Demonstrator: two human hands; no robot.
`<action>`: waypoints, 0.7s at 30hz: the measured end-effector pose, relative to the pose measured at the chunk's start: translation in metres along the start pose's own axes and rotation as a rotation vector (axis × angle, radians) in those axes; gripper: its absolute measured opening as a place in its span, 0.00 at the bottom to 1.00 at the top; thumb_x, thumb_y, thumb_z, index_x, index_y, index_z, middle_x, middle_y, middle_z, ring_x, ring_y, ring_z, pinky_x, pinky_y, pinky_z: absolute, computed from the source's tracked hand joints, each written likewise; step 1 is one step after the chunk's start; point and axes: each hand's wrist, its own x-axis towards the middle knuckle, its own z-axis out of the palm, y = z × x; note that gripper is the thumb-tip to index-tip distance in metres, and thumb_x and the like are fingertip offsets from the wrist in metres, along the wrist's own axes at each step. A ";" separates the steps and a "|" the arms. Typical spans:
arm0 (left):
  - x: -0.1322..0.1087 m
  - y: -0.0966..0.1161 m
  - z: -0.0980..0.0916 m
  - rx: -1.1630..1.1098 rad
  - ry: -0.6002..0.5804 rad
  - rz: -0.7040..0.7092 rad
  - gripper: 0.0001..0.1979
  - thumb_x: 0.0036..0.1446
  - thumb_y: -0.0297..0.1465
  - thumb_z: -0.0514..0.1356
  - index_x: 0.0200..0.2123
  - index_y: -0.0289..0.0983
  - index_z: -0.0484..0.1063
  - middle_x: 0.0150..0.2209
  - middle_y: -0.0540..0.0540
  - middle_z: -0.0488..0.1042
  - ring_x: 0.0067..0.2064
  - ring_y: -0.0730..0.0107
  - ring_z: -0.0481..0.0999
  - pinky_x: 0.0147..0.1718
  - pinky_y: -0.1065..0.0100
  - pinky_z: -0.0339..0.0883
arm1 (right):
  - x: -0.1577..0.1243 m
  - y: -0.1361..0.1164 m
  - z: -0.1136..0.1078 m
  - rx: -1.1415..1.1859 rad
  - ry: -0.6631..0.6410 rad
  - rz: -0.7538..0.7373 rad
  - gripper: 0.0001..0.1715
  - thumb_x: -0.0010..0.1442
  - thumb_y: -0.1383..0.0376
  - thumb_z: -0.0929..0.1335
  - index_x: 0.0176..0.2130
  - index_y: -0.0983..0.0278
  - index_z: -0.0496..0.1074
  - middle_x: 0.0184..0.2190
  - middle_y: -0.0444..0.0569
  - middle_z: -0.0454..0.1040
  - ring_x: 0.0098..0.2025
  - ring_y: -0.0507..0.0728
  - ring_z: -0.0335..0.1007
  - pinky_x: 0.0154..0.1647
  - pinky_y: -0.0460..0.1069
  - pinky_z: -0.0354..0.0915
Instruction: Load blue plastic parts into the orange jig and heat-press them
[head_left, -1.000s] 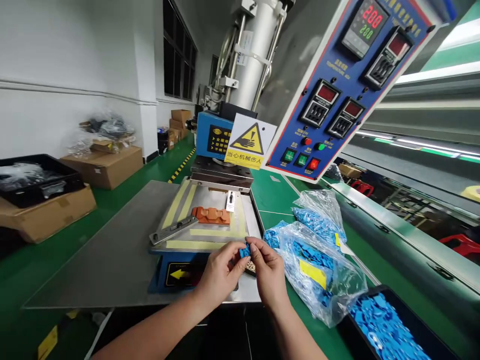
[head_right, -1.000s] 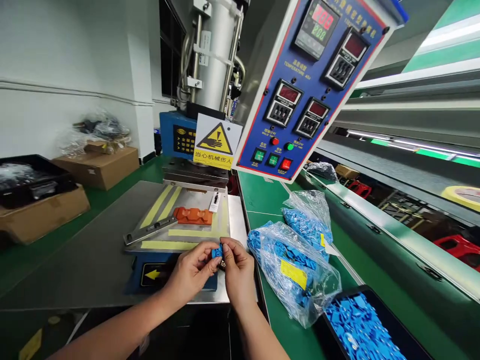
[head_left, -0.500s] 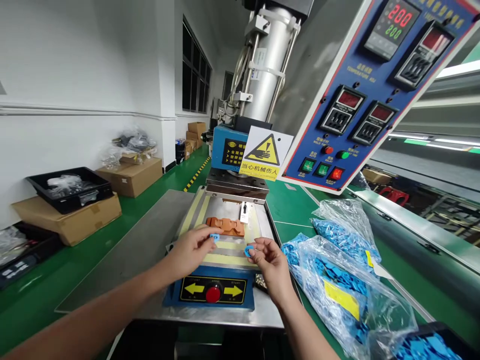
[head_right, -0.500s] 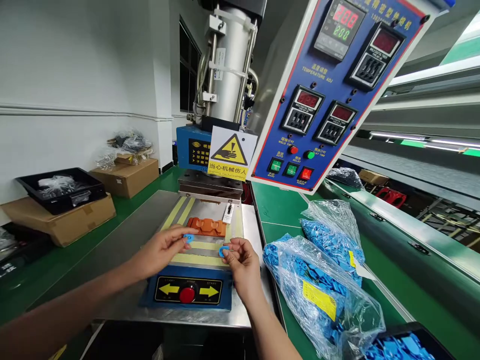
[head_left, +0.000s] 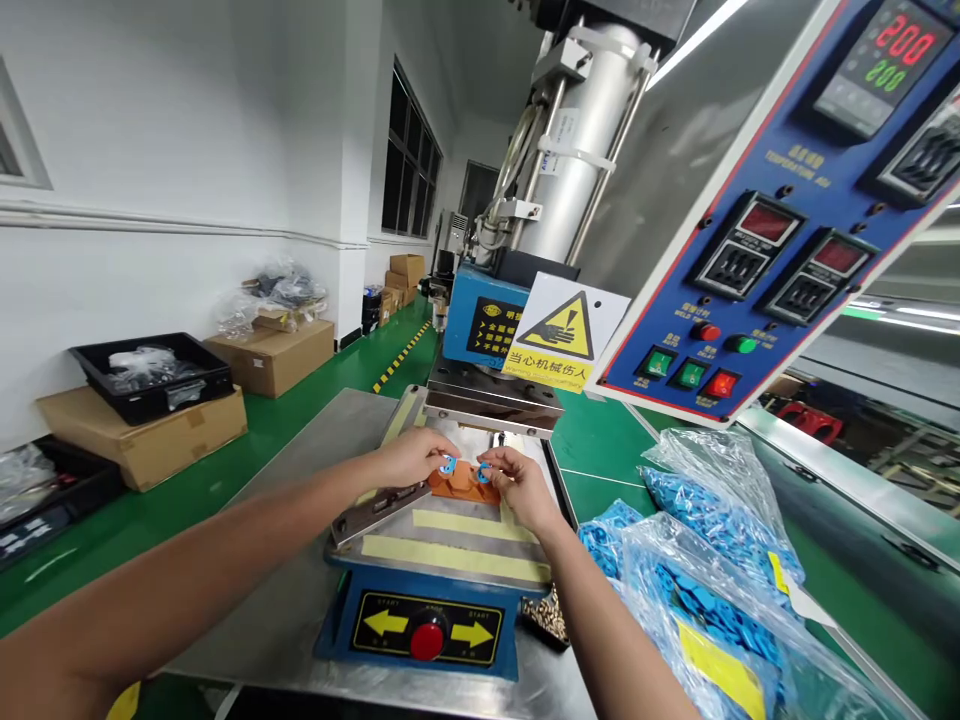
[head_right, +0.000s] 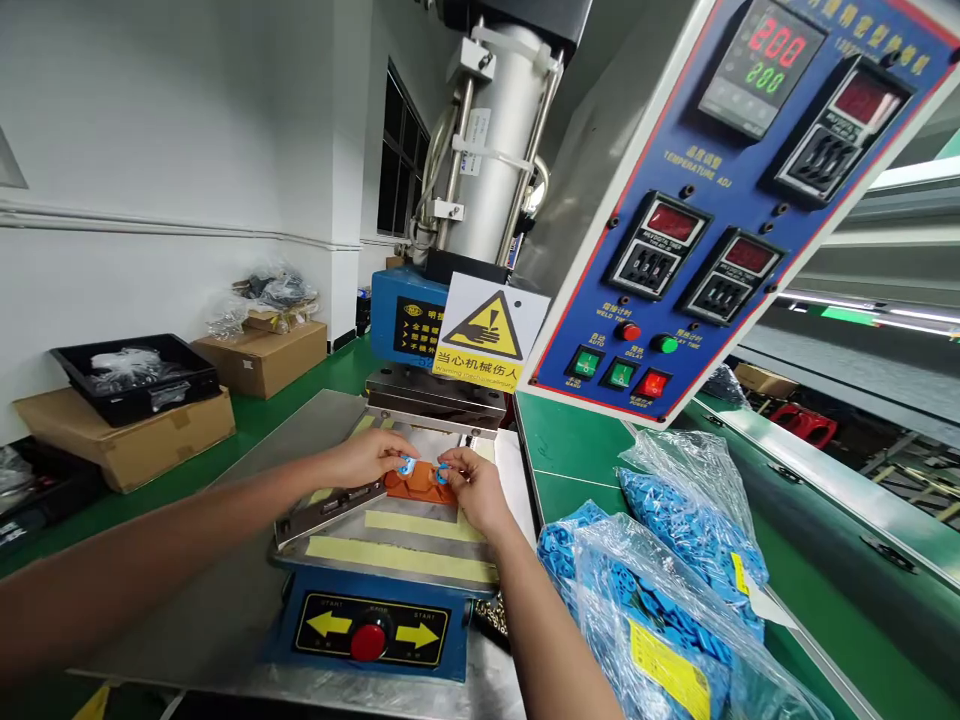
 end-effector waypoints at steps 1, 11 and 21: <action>0.002 -0.001 0.001 0.049 -0.010 0.031 0.12 0.55 0.26 0.56 0.39 0.39 0.78 0.34 0.46 0.77 0.34 0.67 0.74 0.35 0.68 0.64 | 0.003 0.001 0.002 -0.056 -0.017 -0.009 0.10 0.52 0.61 0.69 0.35 0.63 0.72 0.31 0.47 0.78 0.35 0.56 0.74 0.38 0.51 0.67; -0.004 -0.007 0.005 0.148 0.029 0.082 0.11 0.58 0.29 0.57 0.40 0.39 0.78 0.37 0.46 0.75 0.37 0.69 0.74 0.37 0.70 0.63 | 0.002 0.005 0.005 -0.439 0.058 -0.223 0.08 0.57 0.66 0.67 0.37 0.61 0.77 0.39 0.52 0.77 0.43 0.58 0.72 0.46 0.53 0.67; -0.003 -0.013 0.010 0.211 -0.003 0.223 0.11 0.60 0.29 0.55 0.35 0.38 0.79 0.38 0.45 0.75 0.38 0.67 0.74 0.39 0.67 0.64 | -0.001 -0.003 0.005 -0.568 -0.063 -0.330 0.12 0.60 0.70 0.65 0.36 0.60 0.78 0.36 0.50 0.77 0.40 0.57 0.71 0.44 0.52 0.68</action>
